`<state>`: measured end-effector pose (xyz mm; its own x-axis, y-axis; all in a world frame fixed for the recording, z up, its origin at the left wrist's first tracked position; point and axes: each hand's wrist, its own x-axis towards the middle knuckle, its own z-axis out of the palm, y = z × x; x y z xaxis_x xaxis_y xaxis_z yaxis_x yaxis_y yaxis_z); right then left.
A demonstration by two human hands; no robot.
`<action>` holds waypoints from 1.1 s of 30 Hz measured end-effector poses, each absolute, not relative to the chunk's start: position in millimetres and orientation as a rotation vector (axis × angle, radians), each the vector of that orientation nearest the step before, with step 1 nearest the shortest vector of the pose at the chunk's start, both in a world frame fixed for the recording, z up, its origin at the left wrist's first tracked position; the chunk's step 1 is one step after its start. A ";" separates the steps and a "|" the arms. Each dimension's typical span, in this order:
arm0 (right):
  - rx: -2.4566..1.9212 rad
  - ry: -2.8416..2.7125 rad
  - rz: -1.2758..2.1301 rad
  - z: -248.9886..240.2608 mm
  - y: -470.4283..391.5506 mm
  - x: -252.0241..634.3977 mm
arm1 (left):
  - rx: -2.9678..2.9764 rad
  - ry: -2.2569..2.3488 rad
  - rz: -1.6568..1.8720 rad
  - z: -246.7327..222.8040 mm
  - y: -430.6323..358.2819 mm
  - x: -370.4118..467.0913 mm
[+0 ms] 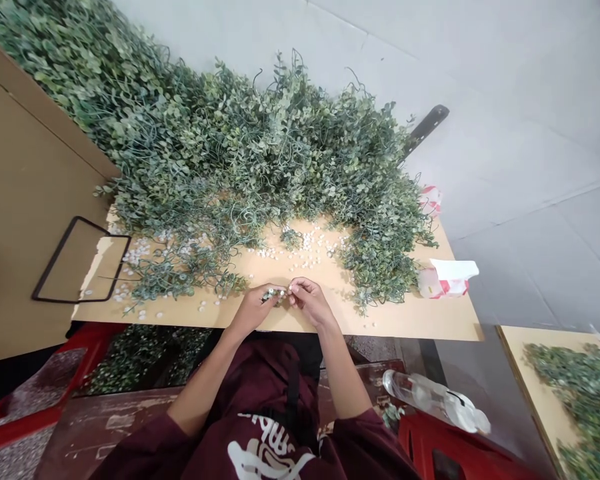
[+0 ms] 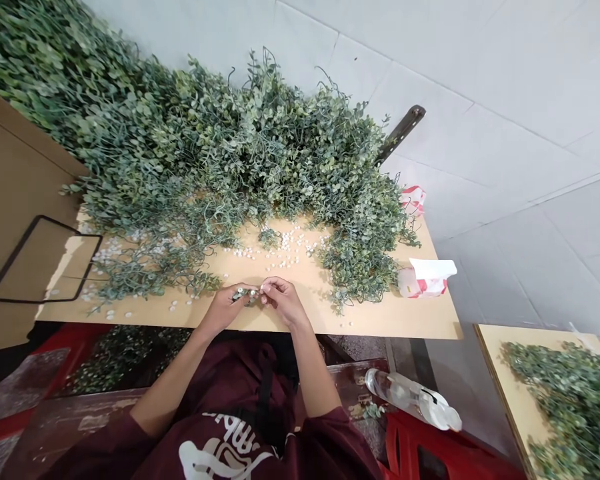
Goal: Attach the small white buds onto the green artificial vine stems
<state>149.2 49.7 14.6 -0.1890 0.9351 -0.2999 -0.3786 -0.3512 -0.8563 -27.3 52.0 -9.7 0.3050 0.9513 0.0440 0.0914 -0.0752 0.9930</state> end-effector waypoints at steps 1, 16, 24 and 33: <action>-1.060 -0.808 1.718 15.5 49.1 148.2 | 1.476 1.016 0.972 -9.9 52.1 -27.7; -1.089 -0.870 1.700 13.0 46.7 146.8 | 1.456 1.056 0.989 -6.6 52.5 -26.7; -1.058 -0.851 1.694 12.0 47.8 146.2 | 1.464 1.059 0.983 -8.3 53.4 -26.9; -1.102 -0.856 1.682 14.6 48.9 144.3 | 1.476 1.062 0.988 -8.7 53.1 -26.4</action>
<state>144.3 48.9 14.6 -0.1756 0.9403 -0.2915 -0.3177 -0.3344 -0.8873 -26.4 53.1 -8.7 0.2737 0.9604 0.0525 0.1221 -0.0888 0.9885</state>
